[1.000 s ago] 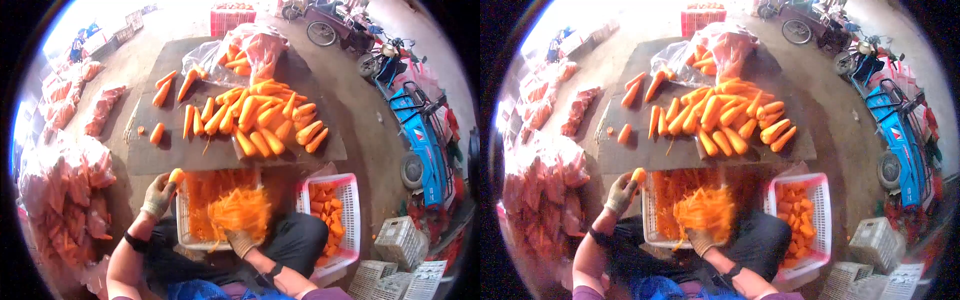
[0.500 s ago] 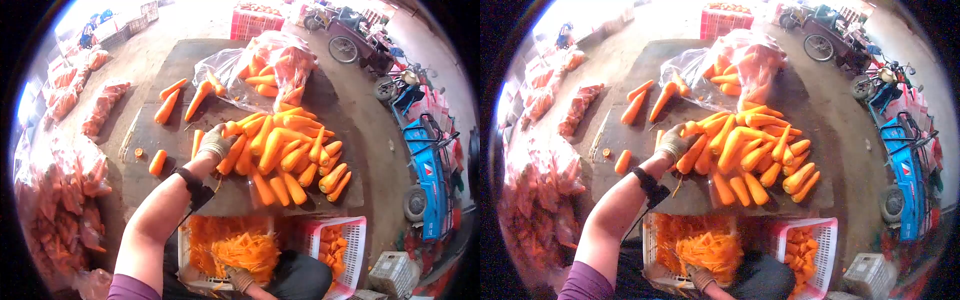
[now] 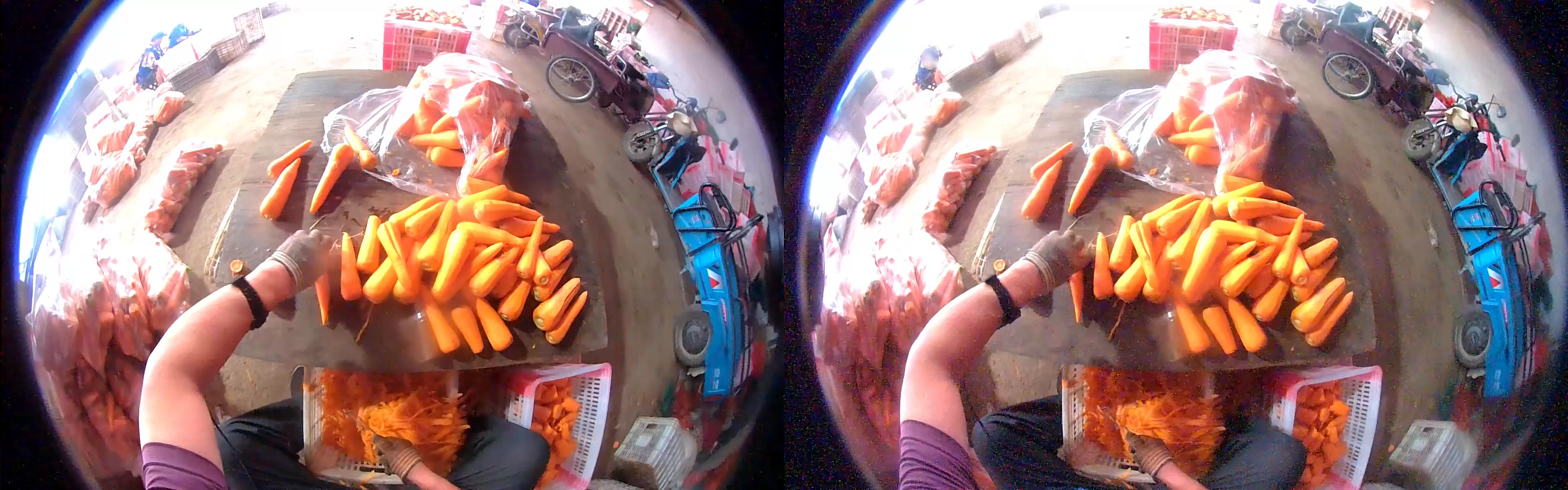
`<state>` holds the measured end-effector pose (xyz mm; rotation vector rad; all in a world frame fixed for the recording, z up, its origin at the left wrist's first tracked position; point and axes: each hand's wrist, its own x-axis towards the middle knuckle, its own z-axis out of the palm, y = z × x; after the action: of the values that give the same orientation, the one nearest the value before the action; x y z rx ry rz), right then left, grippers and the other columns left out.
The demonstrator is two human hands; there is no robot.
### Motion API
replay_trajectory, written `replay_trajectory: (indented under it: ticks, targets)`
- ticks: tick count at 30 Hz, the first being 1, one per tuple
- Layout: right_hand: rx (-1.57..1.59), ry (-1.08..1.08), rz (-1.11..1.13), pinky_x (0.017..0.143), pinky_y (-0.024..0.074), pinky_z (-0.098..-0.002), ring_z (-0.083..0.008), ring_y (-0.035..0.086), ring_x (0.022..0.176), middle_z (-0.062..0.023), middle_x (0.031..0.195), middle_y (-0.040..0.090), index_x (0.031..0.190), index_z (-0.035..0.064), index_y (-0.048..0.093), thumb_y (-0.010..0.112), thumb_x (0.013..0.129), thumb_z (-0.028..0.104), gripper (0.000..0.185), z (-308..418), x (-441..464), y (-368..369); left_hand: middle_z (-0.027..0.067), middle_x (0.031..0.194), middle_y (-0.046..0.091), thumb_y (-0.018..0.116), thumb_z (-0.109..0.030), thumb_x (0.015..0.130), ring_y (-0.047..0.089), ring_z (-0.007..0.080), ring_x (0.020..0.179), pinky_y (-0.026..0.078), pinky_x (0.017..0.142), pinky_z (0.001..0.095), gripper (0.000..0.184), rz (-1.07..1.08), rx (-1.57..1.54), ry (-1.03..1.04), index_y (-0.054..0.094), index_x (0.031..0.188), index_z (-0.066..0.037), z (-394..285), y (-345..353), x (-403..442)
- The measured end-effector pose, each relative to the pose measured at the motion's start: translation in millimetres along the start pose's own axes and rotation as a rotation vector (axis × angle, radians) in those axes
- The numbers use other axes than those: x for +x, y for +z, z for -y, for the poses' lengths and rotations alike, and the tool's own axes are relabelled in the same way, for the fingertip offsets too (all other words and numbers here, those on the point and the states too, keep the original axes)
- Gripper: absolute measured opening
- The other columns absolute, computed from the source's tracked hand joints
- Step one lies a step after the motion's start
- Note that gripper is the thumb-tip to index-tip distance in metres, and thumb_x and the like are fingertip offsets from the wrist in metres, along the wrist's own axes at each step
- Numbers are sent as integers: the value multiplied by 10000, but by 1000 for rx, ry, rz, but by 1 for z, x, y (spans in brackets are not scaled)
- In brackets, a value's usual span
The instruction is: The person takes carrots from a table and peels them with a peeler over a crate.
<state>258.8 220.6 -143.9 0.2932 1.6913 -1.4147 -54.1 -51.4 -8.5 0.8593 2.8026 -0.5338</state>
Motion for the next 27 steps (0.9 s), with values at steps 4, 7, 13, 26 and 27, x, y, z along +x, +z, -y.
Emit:
replay_trajectory:
  ticks: [4, 7, 13, 26, 27]
  targets:
    - [-370, -236, 21, 464, 409, -310, -169, 501, 492, -50, 540, 503, 813, 41, 578, 526, 862, 420, 385, -39, 6, 3, 63, 955, 584, 738, -171, 591, 568, 264, 944, 499, 761, 330, 400, 3, 14, 207, 602, 963, -117, -7, -7, -8]
    - [-447, -98, 124, 508, 419, -322, -186, 523, 546, -68, 569, 516, 871, 54, 580, 500, 872, 412, 367, -53, 8, 6, 58, 947, 590, 812, -185, 463, 573, 271, 931, 492, 788, 335, 524, -10, -109, 243, 598, 934, -103, -16, -25, -34]
    - [-480, -113, 74, 586, 438, -355, -252, 564, 629, -103, 673, 582, 940, 79, 586, 437, 886, 400, 358, -34, -32, 8, 131, 773, 601, 661, -116, 725, 613, 275, 778, 471, 715, 382, 245, -23, -700, -67, 535, 928, -62, -44, -28, -129]
    - [-390, -308, -146, 488, 406, -308, -172, 508, 519, -49, 619, 539, 848, 58, 592, 470, 872, 506, 465, -79, -36, -13, 65, 1059, 576, 722, -230, 772, 534, 155, 997, 438, 896, 322, 497, 157, -1939, -284, 486, 1154, -16, -230, -44, -395]
    - [-315, -265, -147, 466, 391, -293, -156, 484, 488, -31, 591, 519, 827, 52, 589, 470, 869, 526, 491, -68, -45, -11, 42, 1047, 577, 677, -258, 809, 538, 149, 982, 441, 871, 308, 453, 197, -2051, -307, 488, 1154, -33, -246, -45, -390]
